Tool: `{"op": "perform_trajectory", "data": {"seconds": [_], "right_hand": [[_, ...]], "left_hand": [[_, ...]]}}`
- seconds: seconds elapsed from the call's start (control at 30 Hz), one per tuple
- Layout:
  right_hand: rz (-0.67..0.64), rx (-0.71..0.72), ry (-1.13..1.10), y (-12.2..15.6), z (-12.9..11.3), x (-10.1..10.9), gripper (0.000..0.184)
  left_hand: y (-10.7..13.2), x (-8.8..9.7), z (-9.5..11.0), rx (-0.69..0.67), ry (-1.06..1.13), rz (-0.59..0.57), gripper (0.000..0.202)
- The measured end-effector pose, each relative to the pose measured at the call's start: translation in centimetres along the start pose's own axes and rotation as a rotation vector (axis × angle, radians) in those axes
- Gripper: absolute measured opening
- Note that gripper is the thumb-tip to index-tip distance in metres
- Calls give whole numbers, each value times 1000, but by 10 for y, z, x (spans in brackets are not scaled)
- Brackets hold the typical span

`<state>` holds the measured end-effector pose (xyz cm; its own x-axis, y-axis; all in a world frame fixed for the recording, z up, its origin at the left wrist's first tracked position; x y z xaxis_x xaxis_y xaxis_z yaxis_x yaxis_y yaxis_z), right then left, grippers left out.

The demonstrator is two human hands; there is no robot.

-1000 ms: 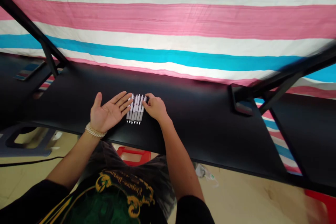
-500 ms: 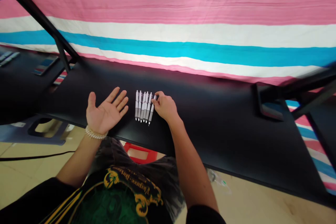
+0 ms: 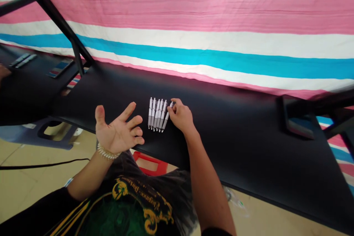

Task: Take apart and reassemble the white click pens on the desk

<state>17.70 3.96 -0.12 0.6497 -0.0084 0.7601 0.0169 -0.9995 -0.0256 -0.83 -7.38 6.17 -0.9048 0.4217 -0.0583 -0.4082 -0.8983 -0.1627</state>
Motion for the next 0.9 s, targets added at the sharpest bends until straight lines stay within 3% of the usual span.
{"op": "perform_trajectory", "data": {"seconds": [0.3,0.43,0.53,0.6,0.73,0.9], "right_hand": [[7,-7,18,2,-2,1,35],[17,-4,18,2,-1,1,36],[17,-5,-2,2,-1,2,39],[12,5,-15,3,-2,2,42],[6,17,-8,4,-3,1,43],[20,9,1,5,-3,0,40]], "left_hand": [[-1,-3,2,-14,43,-27,96],[-7,3,5,-114,9,37,68],[-14,12,7,-232,-275,67,52],[-20,9,0,-284,-523,-1,66],[-30,-7,-34,-301,-846,-221,97],[-45,-22,-58,-342,-1039,-334,95]]}}
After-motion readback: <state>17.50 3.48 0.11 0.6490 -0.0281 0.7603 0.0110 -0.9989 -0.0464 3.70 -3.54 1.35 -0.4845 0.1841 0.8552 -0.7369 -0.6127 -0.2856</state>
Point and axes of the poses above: each hand's wrist, its own y-axis away from the middle knuckle, its own x-axis out of the back of the hand, z = x × y, the point moved 10 cm from there along -y, towards the middle knuckle, and after that the axes turned 8 degrees about -x, right-handed, at the moved point
